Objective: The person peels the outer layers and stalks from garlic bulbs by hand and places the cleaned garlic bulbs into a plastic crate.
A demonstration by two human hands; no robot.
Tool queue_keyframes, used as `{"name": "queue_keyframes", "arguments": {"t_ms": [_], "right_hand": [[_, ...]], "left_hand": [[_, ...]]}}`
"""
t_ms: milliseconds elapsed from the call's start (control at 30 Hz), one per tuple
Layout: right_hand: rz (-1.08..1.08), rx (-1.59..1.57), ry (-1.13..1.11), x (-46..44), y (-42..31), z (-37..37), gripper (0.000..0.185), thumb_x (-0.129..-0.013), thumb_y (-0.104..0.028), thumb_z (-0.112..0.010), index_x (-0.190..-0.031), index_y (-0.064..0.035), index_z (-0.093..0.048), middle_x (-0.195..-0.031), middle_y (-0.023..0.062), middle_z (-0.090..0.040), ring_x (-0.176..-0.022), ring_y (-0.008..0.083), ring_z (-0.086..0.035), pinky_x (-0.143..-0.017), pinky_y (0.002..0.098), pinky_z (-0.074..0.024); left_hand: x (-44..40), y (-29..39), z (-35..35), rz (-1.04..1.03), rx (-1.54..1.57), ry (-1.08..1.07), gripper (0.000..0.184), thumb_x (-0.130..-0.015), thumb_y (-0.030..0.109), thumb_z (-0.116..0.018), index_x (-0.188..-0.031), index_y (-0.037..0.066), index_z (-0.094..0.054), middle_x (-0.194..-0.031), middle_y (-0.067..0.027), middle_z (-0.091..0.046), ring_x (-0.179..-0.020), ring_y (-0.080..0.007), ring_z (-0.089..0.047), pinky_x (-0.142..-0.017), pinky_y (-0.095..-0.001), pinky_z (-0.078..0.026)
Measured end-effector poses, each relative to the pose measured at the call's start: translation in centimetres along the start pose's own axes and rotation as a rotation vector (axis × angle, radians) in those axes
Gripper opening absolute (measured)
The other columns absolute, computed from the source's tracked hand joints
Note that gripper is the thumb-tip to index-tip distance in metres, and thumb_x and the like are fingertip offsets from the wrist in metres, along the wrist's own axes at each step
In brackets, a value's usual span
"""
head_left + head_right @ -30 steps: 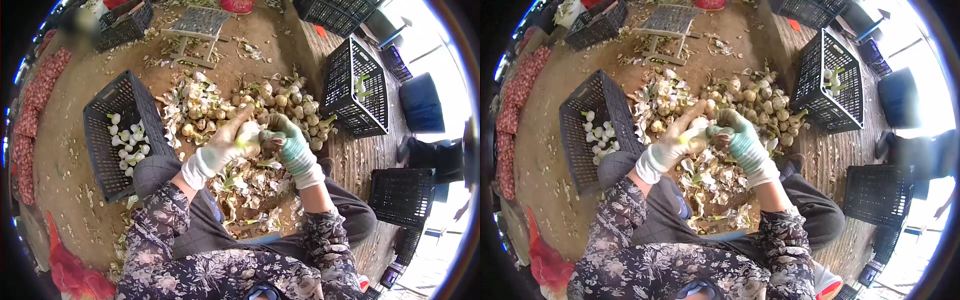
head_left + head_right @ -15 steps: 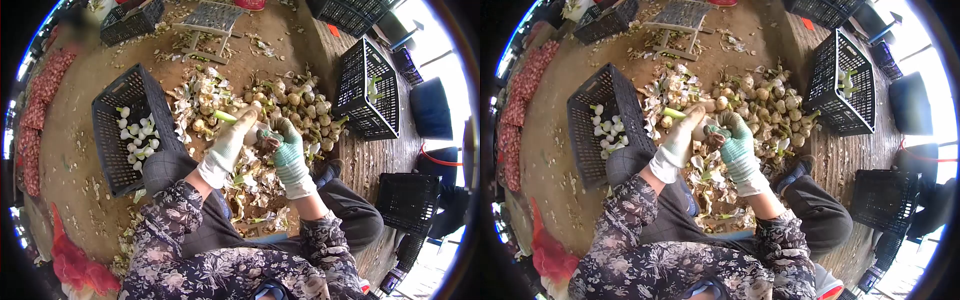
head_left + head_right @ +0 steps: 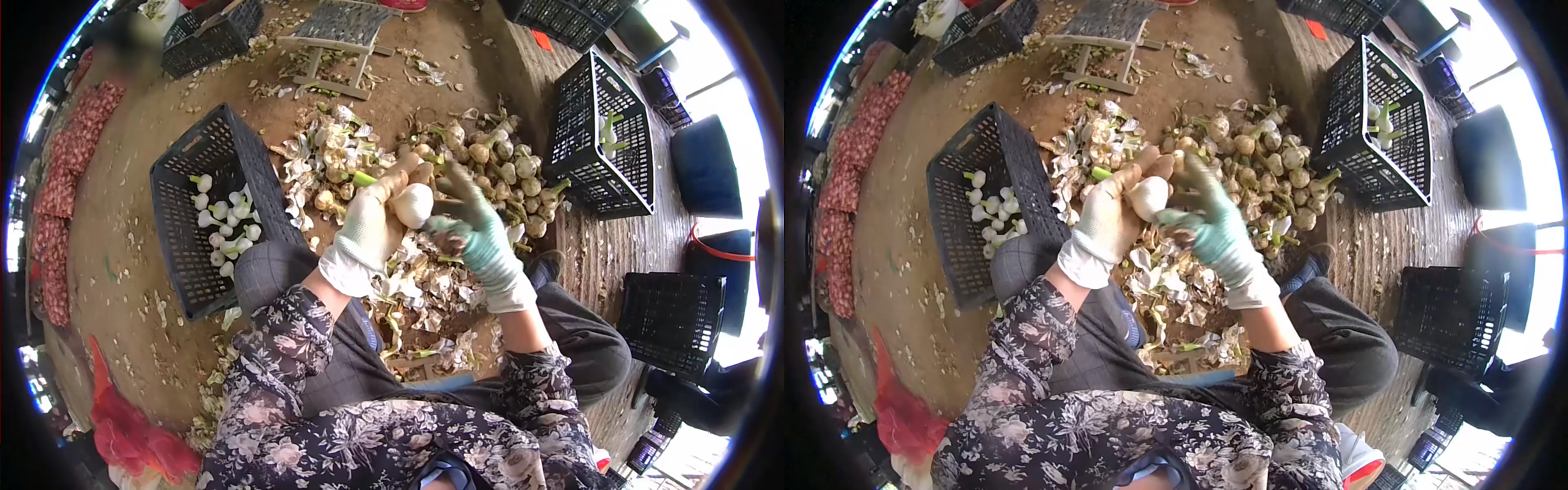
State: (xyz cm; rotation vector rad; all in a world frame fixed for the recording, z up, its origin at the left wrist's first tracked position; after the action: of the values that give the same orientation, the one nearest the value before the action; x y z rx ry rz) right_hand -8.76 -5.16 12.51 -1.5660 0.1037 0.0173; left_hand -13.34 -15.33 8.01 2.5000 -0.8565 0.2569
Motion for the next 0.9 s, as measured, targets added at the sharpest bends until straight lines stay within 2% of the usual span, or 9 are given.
{"name": "queue_keyframes", "arguments": {"t_ms": [67,133,233,367,400,633,733,767,900], "right_hand": [[0.227,0.374,-0.041,-0.4,0.2,-1.6,0.066,-0.067,-0.005,-0.073,-0.125,-0.008,-0.042,-0.112,0.0123,-0.052,-0.093,0.0189,-0.054,-0.074,0.0285,-0.049],[-0.413,-0.568,-0.051,-0.1,5.0,-1.1,0.045,-0.071,0.004,-0.059,-0.115,-0.0007,-0.049,-0.095,0.0108,-0.057,-0.081,0.0191,-0.057,-0.071,0.0269,-0.0493],[-0.536,-0.655,0.367,-0.8,8.4,4.8,0.036,-0.075,-0.005,-0.054,-0.111,0.0011,-0.05,-0.092,0.0113,-0.057,-0.073,0.015,-0.055,-0.063,0.0267,-0.0476],[-0.487,0.107,0.135,-4.0,15.9,21.2,0.019,-0.081,-0.01,-0.053,-0.098,-0.003,-0.048,-0.088,0.0109,-0.051,-0.07,0.0211,-0.053,-0.056,0.0289,-0.0484],[-0.551,-0.64,0.672,-3.1,11.3,20.3,0.013,-0.08,-0.006,-0.053,-0.094,-0.0069,-0.05,-0.087,0.0077,-0.052,-0.071,0.02,-0.052,-0.054,0.0281,-0.0458],[-0.63,-0.371,0.265,-7.8,9.5,12.7,0.035,-0.079,-0.008,-0.058,-0.113,-0.0004,-0.048,-0.103,0.0126,-0.055,-0.093,0.0232,-0.056,-0.084,0.038,-0.0491],[-0.05,0.2,-0.418,-10.3,1.1,-1.0,0.066,-0.073,-0.021,-0.07,-0.127,-0.0018,-0.038,-0.12,0.0134,-0.051,-0.106,0.0217,-0.051,-0.095,0.034,-0.0396],[-0.366,-0.624,-0.526,-9.4,1.0,-4.4,0.07,-0.075,-0.024,-0.069,-0.131,-0.0032,-0.034,-0.12,0.0119,-0.051,-0.106,0.0233,-0.051,-0.096,0.034,-0.0383],[-0.213,0.236,-0.159,-17.5,12.2,-0.2,0.055,-0.078,-0.021,-0.063,-0.125,-0.0034,-0.04,-0.116,0.0146,-0.053,-0.104,0.0314,-0.052,-0.088,0.0389,-0.0431]], "left_hand": [[0.5,-0.8,-0.7,0.042,-0.079,-0.038,0.036,-0.092,0.027,-0.043,-0.118,0.002,-0.048,-0.108,-0.0094,-0.057,-0.093,-0.0173,-0.056,-0.083,-0.028,-0.045],[-0.7,-1.3,0.2,0.004,-0.18,-0.163,0.041,-0.091,0.034,-0.044,-0.115,0.002,-0.051,-0.107,-0.007,-0.058,-0.091,-0.0163,-0.056,-0.083,-0.0289,-0.043],[-0.3,0.6,1.9,-0.156,-0.433,0.142,0.05,-0.088,0.04,-0.047,-0.121,0.002,-0.047,-0.11,-0.0089,-0.055,-0.104,-0.0188,-0.048,-0.094,-0.0344,-0.034],[0.0,0.7,3.6,-0.02,-0.408,0.272,0.036,-0.087,0.027,-0.049,-0.113,0.003,-0.052,-0.106,-0.008,-0.057,-0.096,-0.0181,-0.053,-0.086,-0.0306,-0.039],[-0.3,0.3,4.0,-0.032,-0.412,0.26,0.033,-0.087,0.025,-0.048,-0.111,0.003,-0.053,-0.106,-0.0081,-0.058,-0.096,-0.0183,-0.053,-0.085,-0.0305,-0.04],[-0.1,-4.2,-0.1,0.203,-1.055,-0.031,0.038,-0.082,0.019,-0.054,-0.112,-0.004,-0.051,-0.1,-0.0128,-0.06,-0.086,-0.0168,-0.059,-0.075,-0.0239,-0.048],[-0.7,-6.3,0.4,0.172,-1.313,-0.247,0.039,-0.082,0.016,-0.053,-0.115,-0.005,-0.05,-0.101,-0.0131,-0.059,-0.085,-0.016,-0.059,-0.073,-0.0244,-0.049],[-0.8,-6.4,0.5,0.101,-1.36,-0.28,0.04,-0.082,0.015,-0.053,-0.115,-0.005,-0.049,-0.102,-0.0134,-0.059,-0.085,-0.0157,-0.058,-0.072,-0.0251,-0.049],[-0.5,-5.5,1.6,0.263,-1.065,-0.084,0.037,-0.081,0.016,-0.053,-0.109,-0.009,-0.051,-0.096,-0.0116,-0.057,-0.084,-0.0191,-0.057,-0.072,-0.0269,-0.048]]}}
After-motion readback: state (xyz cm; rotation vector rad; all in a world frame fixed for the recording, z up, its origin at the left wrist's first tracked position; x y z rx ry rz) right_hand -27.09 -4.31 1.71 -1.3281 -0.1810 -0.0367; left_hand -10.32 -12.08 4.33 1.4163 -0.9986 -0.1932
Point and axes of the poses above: each hand's wrist, its own x-axis away from the middle knuckle, its own z-axis out of the back of the hand, y = z × x, the point moved 8 cm from there along -x, towards the middle knuckle
